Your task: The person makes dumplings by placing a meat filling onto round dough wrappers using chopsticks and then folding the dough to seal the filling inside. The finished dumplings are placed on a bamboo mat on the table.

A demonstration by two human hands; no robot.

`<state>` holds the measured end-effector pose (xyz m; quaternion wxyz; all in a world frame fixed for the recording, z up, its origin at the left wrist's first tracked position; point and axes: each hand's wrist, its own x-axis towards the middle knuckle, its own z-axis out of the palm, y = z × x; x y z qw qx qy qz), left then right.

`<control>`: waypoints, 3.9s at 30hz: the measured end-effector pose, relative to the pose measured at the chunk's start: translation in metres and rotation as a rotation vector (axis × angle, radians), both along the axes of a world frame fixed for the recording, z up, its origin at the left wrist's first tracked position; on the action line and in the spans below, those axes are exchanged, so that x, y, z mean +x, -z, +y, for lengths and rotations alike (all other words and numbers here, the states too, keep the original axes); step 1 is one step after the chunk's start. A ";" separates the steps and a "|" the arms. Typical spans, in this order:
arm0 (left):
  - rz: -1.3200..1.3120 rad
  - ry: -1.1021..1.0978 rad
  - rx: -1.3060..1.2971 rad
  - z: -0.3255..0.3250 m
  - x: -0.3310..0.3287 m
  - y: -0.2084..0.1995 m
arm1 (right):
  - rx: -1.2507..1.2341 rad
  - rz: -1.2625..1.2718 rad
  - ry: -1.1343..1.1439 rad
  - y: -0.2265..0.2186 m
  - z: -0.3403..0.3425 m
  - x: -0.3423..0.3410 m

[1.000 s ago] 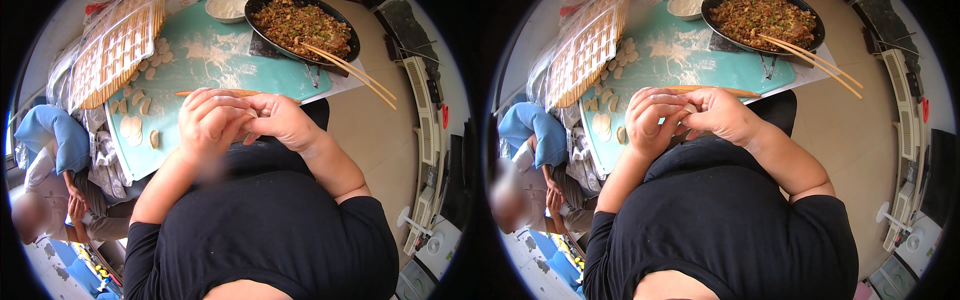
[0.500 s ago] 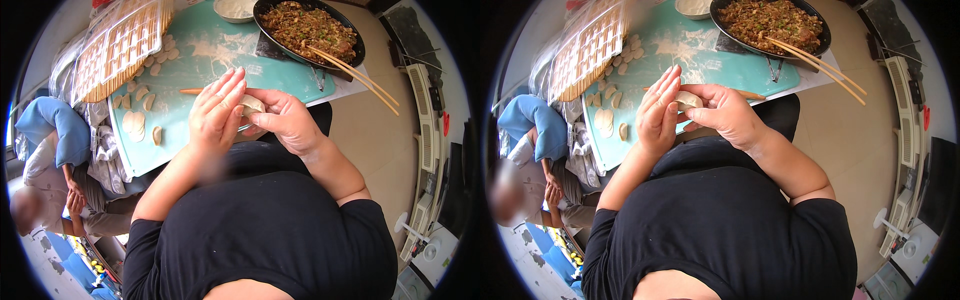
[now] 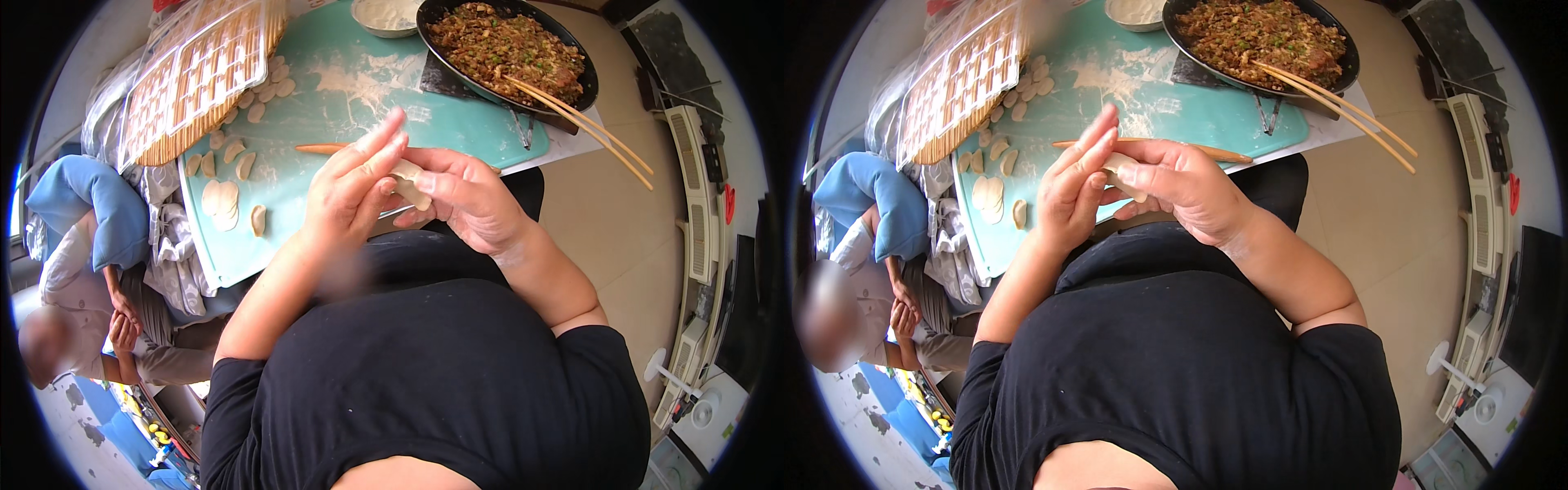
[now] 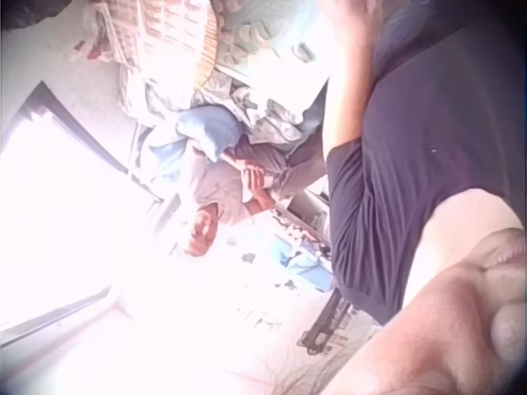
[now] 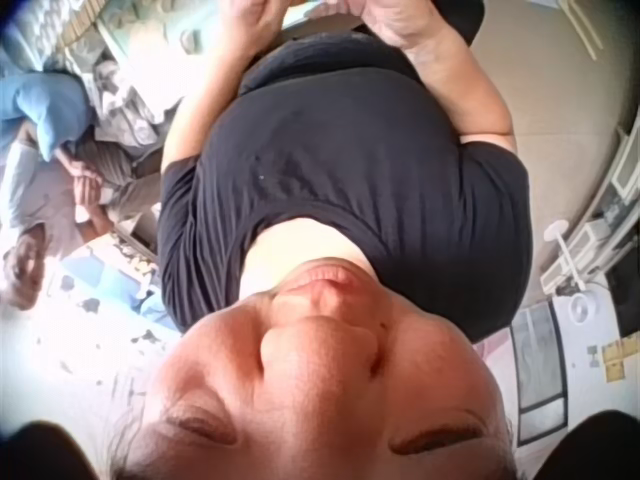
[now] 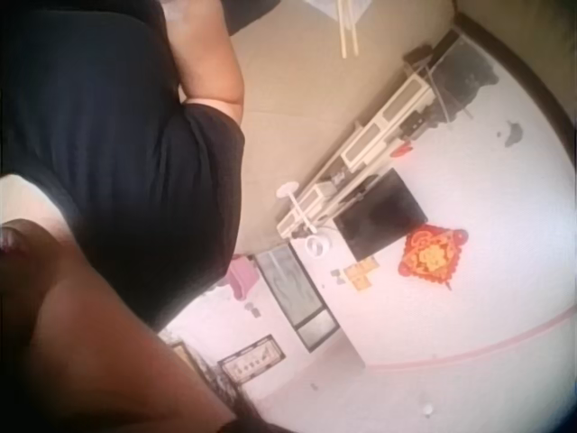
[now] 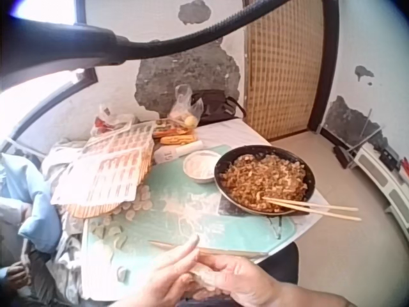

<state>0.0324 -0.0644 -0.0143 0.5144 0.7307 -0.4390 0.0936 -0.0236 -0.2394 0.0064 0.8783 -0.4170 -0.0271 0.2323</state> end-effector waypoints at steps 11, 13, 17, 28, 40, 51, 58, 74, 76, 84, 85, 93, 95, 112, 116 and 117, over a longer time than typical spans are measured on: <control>0.623 0.166 -0.075 0.010 -0.002 0.015 | -0.037 0.185 -0.051 0.003 0.000 0.015; 0.818 0.095 -0.192 0.010 -0.008 0.014 | -0.412 0.073 0.013 0.006 0.001 0.014; 0.946 -0.059 -0.288 0.018 -0.011 0.019 | -1.135 -0.478 0.176 0.007 0.008 0.014; 0.699 -0.215 0.029 0.060 -0.020 0.034 | -1.278 -1.032 0.115 0.030 0.052 0.028; 0.456 -1.211 0.165 0.285 0.095 0.122 | -1.218 -0.718 0.031 0.037 0.048 0.022; 0.583 -1.239 0.483 0.297 0.119 0.124 | -1.225 -0.593 0.001 0.034 0.042 0.015; 0.274 -1.424 0.348 0.291 0.086 0.131 | -1.208 -0.517 0.030 0.040 0.029 0.013; 0.719 -1.151 0.458 0.257 0.073 0.112 | -1.014 -0.112 0.296 0.061 -0.049 -0.010; 0.814 -1.092 0.282 0.268 0.075 0.124 | -0.927 -0.055 0.427 0.073 -0.078 -0.017; 0.753 -0.756 -0.403 0.242 0.060 0.103 | -0.821 0.028 0.967 0.079 -0.164 -0.053; 0.860 -0.689 -0.479 0.219 0.054 0.074 | -0.798 0.008 1.039 0.074 -0.168 -0.053; 1.476 0.070 -1.218 0.114 0.048 0.032 | -0.797 -0.267 1.075 0.053 -0.198 -0.014; 1.577 0.298 -1.163 0.091 0.044 0.038 | -0.820 -0.261 1.038 0.040 -0.194 -0.008; 1.654 0.383 -1.125 -0.010 0.033 0.025 | -0.883 -0.565 0.849 -0.007 -0.185 0.053; 1.679 0.365 -1.298 -0.021 0.034 0.021 | -0.710 -0.505 0.882 -0.015 -0.187 0.059; 1.680 0.381 -1.305 -0.026 0.035 0.017 | -0.655 -0.488 0.858 -0.013 -0.183 0.063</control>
